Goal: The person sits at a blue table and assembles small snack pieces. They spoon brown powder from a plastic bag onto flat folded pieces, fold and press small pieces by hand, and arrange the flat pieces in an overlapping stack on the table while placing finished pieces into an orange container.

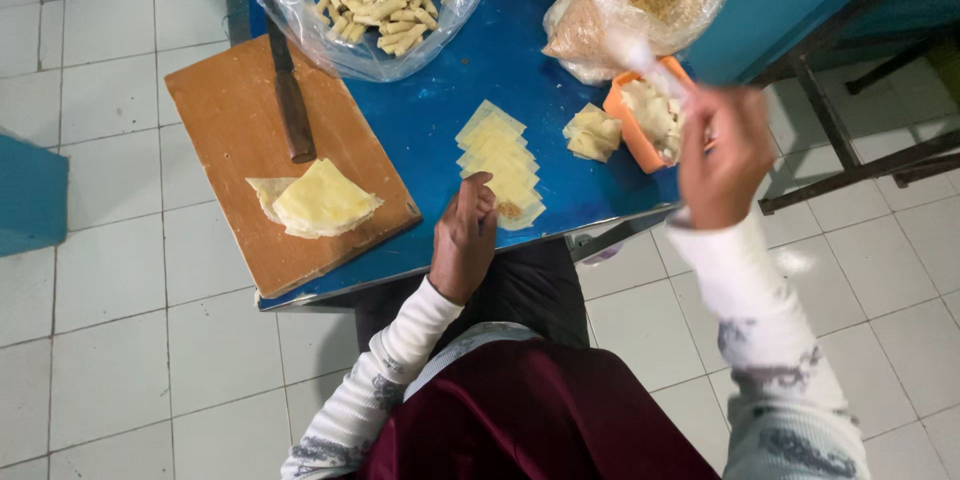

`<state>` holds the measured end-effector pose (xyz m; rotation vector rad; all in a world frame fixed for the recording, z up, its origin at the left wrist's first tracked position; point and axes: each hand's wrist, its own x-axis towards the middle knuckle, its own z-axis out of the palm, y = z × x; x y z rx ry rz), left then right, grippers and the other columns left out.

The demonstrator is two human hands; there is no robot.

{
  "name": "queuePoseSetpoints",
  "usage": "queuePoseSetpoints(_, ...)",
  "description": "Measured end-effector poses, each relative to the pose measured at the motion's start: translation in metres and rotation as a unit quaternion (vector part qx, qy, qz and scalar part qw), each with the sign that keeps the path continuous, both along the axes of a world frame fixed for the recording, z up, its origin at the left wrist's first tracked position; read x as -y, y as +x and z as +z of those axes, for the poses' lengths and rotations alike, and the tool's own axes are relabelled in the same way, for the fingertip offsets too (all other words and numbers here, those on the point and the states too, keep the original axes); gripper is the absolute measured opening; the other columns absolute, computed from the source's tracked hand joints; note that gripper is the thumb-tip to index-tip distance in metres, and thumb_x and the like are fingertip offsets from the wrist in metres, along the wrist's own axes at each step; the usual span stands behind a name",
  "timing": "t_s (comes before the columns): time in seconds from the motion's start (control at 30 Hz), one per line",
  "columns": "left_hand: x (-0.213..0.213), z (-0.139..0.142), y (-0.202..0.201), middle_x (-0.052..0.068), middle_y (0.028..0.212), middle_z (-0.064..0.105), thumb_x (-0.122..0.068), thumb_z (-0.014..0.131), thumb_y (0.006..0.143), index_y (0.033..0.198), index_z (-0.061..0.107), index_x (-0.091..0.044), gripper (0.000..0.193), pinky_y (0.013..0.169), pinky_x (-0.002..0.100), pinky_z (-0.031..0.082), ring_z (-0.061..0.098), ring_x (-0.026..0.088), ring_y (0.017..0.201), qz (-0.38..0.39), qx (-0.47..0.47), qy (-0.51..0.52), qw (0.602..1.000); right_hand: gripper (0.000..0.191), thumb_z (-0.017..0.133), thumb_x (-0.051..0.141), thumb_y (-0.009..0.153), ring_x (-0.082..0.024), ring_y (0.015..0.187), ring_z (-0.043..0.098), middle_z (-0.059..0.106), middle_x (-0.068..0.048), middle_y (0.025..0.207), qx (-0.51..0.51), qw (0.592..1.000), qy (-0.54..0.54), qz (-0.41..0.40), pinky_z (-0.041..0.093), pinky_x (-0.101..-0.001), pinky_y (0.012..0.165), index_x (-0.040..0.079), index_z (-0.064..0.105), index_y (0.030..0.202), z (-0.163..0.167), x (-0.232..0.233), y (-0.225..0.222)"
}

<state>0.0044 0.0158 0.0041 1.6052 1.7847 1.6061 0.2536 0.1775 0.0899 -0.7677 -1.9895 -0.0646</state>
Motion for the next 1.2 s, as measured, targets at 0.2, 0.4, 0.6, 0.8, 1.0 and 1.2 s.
queuePoseSetpoints(0.2,0.002,0.0,-0.005,0.011,0.1,0.065,0.011,0.069,0.087,0.131,0.051,0.0,0.049,0.073,0.032,0.058,0.071,0.021,0.082,-0.032,0.008,-0.005,0.999,0.025,0.063,-0.002,0.108,-0.034,0.109,0.064,0.064,-0.018,0.122,0.033,0.997,0.058,-0.028,0.052,-0.0427,0.092,0.0,0.065,0.133,0.038,-0.071,-0.047)
queuePoseSetpoints(0.4,0.005,0.001,-0.007,0.012,0.103,0.065,0.007,0.076,0.081,0.127,0.054,-0.002,0.051,0.078,0.036,0.058,0.069,0.024,0.088,-0.052,-0.002,-0.01,0.999,0.006,0.065,0.004,0.104,-0.03,0.114,0.066,0.07,-0.009,0.116,0.042,0.986,-0.114,0.115,0.052,-0.0449,0.106,0.01,0.063,0.107,-0.011,0.034,-0.061)
queuePoseSetpoints(0.6,0.006,0.003,-0.007,0.016,0.111,0.063,0.002,0.079,0.079,0.126,0.054,-0.001,0.054,0.084,0.041,0.054,0.065,0.032,0.099,-0.069,-0.039,-0.033,0.996,0.023,0.077,0.01,0.082,-0.035,0.095,0.062,0.064,-0.013,0.098,0.114,0.965,-0.221,0.088,0.049,-0.0447,0.081,0.005,0.069,0.103,-0.051,0.08,-0.069)
queuePoseSetpoints(0.8,0.006,0.01,-0.006,0.017,0.115,0.062,-0.001,0.081,0.075,0.128,0.054,0.0,0.06,0.087,0.042,0.053,0.063,0.036,0.105,-0.073,-0.072,-0.025,0.994,0.009,0.073,0.005,0.091,-0.033,0.089,0.065,0.067,-0.012,0.094,0.093,0.967,-0.231,0.055,0.05,-0.042,0.075,0.005,0.067,0.098,-0.055,0.081,-0.076)
queuePoseSetpoints(1.0,0.005,0.012,-0.006,0.019,0.117,0.06,-0.001,0.084,0.073,0.128,0.053,0.001,0.063,0.091,0.045,0.05,0.059,0.04,0.109,-0.077,-0.092,-0.032,0.992,0.012,0.064,0.002,0.098,-0.025,0.084,0.074,0.073,-0.008,0.098,-0.002,0.92,-0.373,0.118,0.055,-0.0327,0.075,0.005,0.066,0.109,-0.052,0.084,-0.079)
queuePoseSetpoints(1.2,0.006,0.01,-0.006,0.02,0.118,0.058,-0.001,0.084,0.072,0.126,0.053,0.001,0.062,0.092,0.046,0.05,0.058,0.042,0.11,-0.077,-0.095,-0.013,0.992,0.03,0.058,-0.011,0.095,-0.021,0.103,0.075,0.073,-0.009,0.11,-0.018,0.918,-0.347,0.19,0.057,-0.0311,0.089,0.005,0.062,0.119,-0.048,0.086,-0.076)
